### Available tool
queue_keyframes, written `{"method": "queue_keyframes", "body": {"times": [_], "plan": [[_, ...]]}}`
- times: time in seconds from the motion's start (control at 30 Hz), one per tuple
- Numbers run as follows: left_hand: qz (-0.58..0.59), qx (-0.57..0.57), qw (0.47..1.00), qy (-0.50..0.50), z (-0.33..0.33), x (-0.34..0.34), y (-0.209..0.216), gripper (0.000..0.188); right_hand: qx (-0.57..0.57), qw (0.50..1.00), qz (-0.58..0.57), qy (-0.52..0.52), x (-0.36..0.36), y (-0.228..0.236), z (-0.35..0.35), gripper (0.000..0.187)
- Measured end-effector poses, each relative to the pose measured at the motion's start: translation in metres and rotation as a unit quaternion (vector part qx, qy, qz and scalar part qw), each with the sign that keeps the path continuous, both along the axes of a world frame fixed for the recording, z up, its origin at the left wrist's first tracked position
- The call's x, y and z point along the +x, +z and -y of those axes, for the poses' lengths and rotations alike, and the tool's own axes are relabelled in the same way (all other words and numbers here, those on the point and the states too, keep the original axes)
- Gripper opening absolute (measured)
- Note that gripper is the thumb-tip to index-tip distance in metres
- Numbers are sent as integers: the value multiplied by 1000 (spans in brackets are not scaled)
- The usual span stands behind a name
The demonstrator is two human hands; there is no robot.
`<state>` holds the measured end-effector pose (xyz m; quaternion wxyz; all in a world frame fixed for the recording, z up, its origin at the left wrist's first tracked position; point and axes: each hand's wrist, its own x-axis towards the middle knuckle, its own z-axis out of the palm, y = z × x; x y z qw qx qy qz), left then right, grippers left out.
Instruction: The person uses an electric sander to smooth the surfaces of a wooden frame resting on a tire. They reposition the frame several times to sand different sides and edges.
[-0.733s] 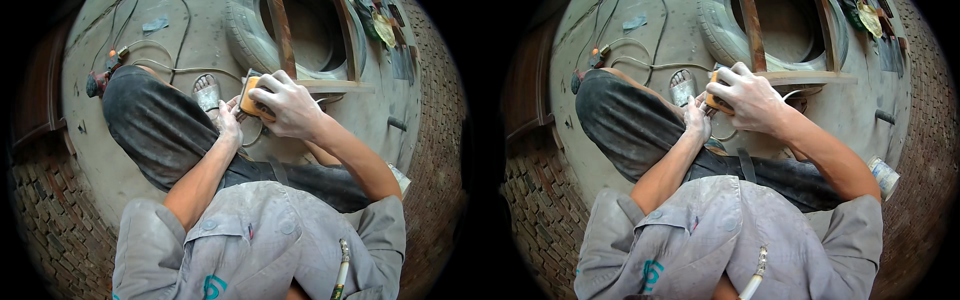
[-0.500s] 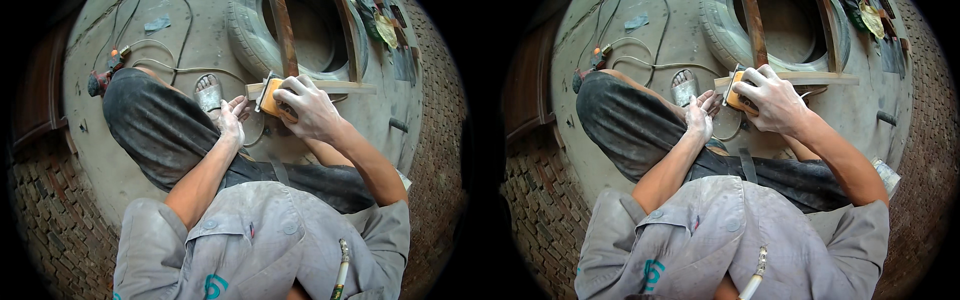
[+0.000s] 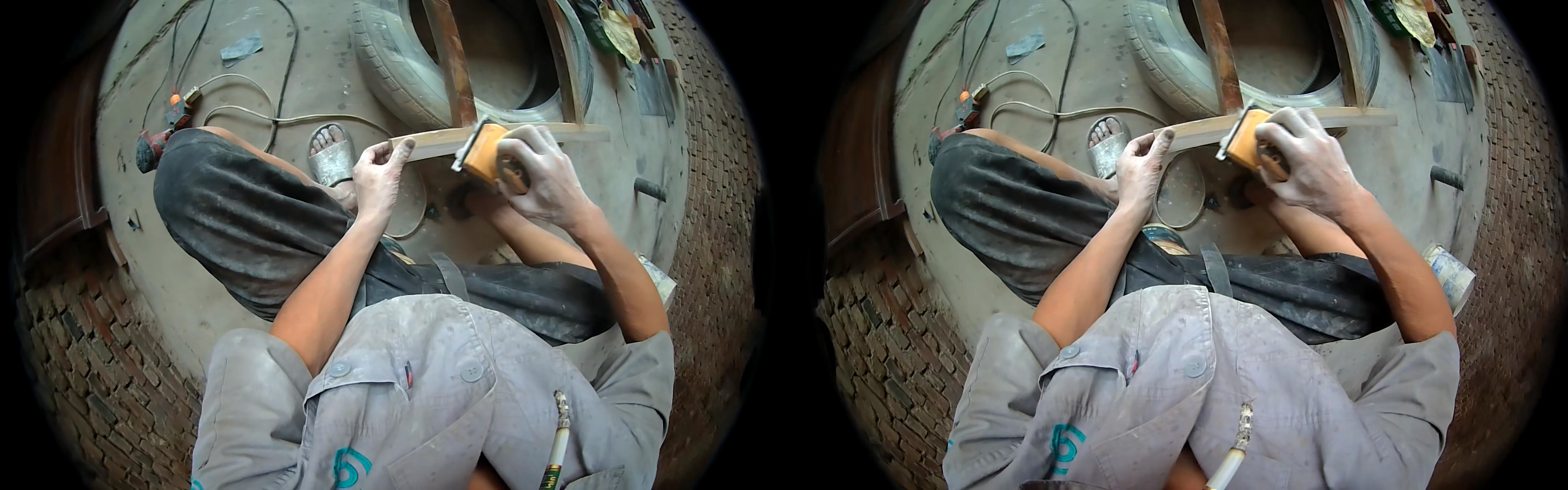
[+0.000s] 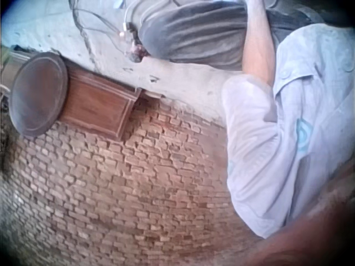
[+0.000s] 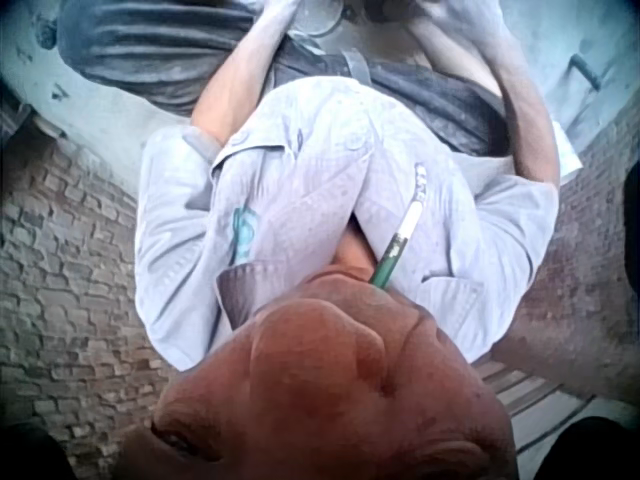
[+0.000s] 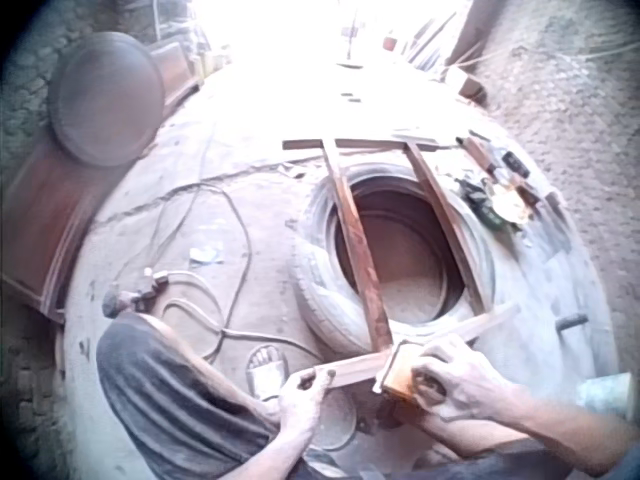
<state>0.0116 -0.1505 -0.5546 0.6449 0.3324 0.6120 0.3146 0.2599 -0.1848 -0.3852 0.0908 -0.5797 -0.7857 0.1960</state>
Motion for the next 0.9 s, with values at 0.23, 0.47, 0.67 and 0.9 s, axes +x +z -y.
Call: {"method": "queue_keyframes", "body": {"times": [0.23,0.47,0.67,0.9], "plan": [[-18,36,997,-62,-6,0,-4,52,36,999,2,-19,6,-5,0,44],[33,19,995,-91,-1,-12,-2,48,34,998,14,-51,12,-9,-1,42],[-27,20,996,-84,0,-5,-2,48,47,998,-2,-34,-9,-10,-7,42],[8,-26,999,-30,7,-6,-21,55,62,993,-6,-99,-18,-16,-6,44]]}}
